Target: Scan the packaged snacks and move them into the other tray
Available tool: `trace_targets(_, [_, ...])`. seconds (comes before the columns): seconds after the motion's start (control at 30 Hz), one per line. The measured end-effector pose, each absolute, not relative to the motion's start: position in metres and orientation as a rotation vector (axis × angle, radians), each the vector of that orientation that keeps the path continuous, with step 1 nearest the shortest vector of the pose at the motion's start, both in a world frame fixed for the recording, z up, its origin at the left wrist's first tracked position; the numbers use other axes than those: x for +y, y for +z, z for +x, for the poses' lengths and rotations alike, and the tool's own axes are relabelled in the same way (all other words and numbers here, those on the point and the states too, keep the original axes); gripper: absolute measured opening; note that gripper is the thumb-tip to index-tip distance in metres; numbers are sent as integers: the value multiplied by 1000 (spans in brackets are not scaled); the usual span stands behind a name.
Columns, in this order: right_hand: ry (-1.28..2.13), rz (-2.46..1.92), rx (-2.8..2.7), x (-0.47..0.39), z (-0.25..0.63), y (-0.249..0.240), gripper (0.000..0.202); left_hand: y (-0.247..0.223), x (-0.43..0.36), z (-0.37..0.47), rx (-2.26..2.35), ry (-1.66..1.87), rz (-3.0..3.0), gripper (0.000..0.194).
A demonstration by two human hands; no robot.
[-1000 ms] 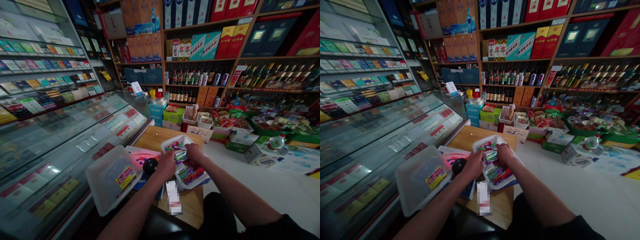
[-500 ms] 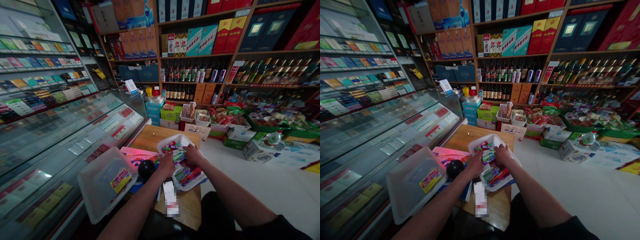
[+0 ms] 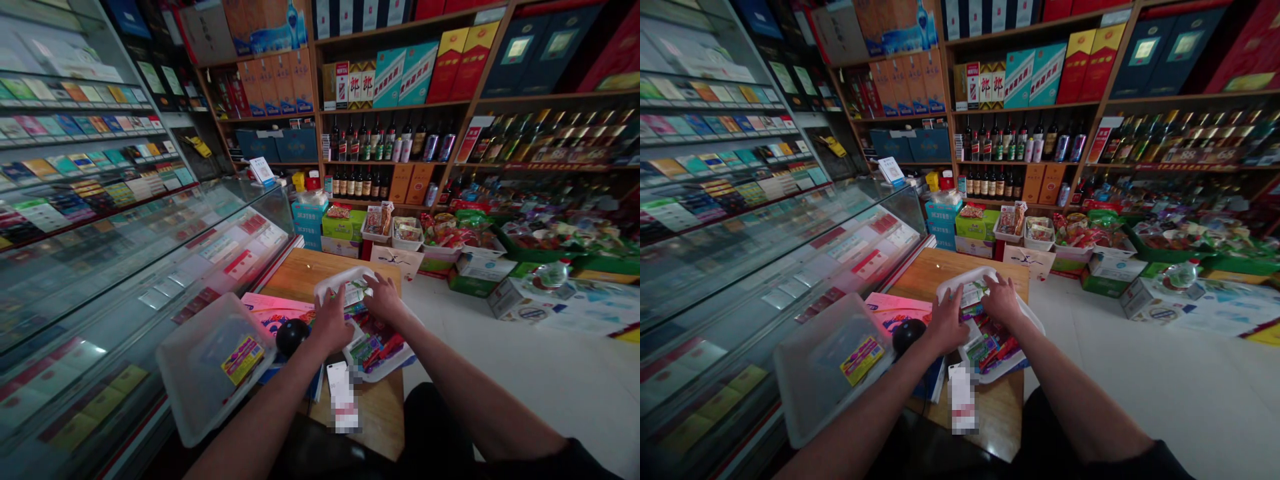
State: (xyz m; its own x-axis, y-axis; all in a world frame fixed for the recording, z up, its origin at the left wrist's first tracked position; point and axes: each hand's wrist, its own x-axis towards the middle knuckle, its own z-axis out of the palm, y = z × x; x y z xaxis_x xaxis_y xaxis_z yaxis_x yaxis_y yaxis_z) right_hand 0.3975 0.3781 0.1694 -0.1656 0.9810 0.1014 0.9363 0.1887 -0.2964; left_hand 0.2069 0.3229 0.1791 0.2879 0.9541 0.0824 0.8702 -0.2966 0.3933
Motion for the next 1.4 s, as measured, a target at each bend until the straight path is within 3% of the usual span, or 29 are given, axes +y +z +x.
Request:
trace_targets(0.53, [397,-1372,-2150,375,327,185,93,221,308,122,1733,505,2467,109])
trace_targets(1.07, [593,-1106,-2127,374,253,176,98,191,287,43,1787,598,2348,118])
trace_targets(1.4, [672,-1179,-2157,362,232,158,98,167,281,24,1822,588,2275,121])
